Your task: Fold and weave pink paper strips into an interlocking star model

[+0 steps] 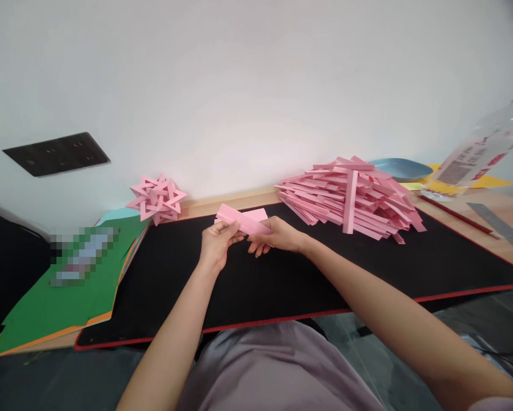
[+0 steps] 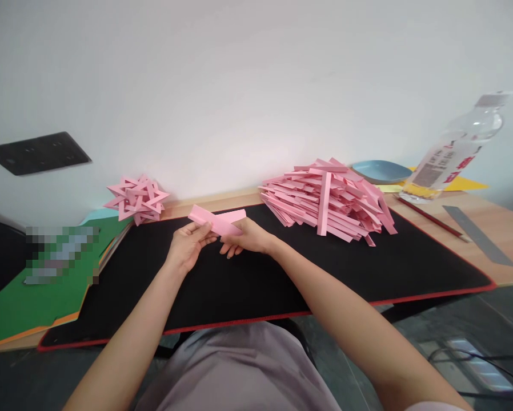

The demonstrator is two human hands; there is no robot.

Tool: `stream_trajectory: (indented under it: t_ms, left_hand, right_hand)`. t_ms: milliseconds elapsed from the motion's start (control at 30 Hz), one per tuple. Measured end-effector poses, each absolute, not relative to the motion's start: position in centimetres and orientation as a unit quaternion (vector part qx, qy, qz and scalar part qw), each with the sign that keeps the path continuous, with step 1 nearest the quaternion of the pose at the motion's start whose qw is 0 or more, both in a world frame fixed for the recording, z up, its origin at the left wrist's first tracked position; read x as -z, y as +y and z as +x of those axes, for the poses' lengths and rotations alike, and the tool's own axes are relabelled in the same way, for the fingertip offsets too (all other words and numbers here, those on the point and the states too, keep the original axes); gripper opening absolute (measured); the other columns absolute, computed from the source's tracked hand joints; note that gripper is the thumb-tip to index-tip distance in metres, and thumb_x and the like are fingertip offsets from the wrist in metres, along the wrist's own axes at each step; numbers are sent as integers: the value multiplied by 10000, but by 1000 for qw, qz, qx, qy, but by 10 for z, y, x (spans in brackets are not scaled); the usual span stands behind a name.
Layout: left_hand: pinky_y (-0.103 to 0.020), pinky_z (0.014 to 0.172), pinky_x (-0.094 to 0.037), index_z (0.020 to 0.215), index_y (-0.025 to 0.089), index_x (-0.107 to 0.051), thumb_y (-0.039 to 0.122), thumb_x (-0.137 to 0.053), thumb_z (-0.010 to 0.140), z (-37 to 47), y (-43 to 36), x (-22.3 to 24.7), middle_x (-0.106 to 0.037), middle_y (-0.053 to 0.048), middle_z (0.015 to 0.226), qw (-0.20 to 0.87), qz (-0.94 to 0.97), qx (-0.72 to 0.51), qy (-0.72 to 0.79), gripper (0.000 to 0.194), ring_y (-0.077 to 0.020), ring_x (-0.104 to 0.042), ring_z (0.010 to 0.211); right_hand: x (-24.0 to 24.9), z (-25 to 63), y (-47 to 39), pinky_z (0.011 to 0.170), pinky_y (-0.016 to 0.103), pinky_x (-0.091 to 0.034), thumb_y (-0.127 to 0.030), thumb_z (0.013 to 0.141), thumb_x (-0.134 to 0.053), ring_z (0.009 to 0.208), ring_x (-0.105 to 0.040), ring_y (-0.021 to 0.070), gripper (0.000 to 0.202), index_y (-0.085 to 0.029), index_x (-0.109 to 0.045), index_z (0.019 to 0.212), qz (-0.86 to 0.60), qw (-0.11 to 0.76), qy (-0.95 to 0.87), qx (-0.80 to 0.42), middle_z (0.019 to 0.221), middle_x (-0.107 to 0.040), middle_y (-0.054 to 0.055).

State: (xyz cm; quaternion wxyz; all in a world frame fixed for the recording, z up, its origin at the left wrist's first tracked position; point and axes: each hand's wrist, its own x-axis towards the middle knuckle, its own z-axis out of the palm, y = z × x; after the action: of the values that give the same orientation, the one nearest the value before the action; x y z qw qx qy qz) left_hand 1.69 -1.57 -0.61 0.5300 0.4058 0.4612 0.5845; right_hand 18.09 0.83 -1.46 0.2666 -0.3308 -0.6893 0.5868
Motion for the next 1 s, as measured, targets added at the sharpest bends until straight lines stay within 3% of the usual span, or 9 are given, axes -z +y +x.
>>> stream_trajectory:
  t_ms: [400,567,733,1000]
  left_hand:
    - [-260,560,-463,570,101,-621,275,-791,488,21,-13,12,-631,-46,524,467,443,-604,471,257,-115,-565,482]
    - [-264,567,-457,602,92,-619,271,-782,511,20,-13,12,-635,-59,557,494,441,-585,467,259,-120,-572,505]
    - [-261,554,-462,681,101,-620,308,-738,582,18,-11,12,-629,-38,569,424,465,-612,479,258,-123,-577,520]
    - [-273,570,-467,644,103,-627,245,-780,507,19,-13,13,-647,-44,583,410,493,-601,476,249,-139,-587,525]
  right_hand:
    - [12,180,7,509,183,-493,-343,811,-564,588,-656,117,295,-69,-589,918,-307,287,-696,-582,744,-695,97]
    - [14,180,8,506,186,-496,-335,812,-564,586,-657,119,276,-71,-583,889,-321,285,-693,-579,751,-696,102]
    - [15,180,9,484,183,-499,-348,796,-585,568,-652,113,268,-87,-560,850,-336,290,-694,-567,782,-697,107]
    - [16,181,9,509,196,-519,-377,783,-593,599,-663,126,320,-75,-588,890,-322,289,-693,-576,813,-694,115]
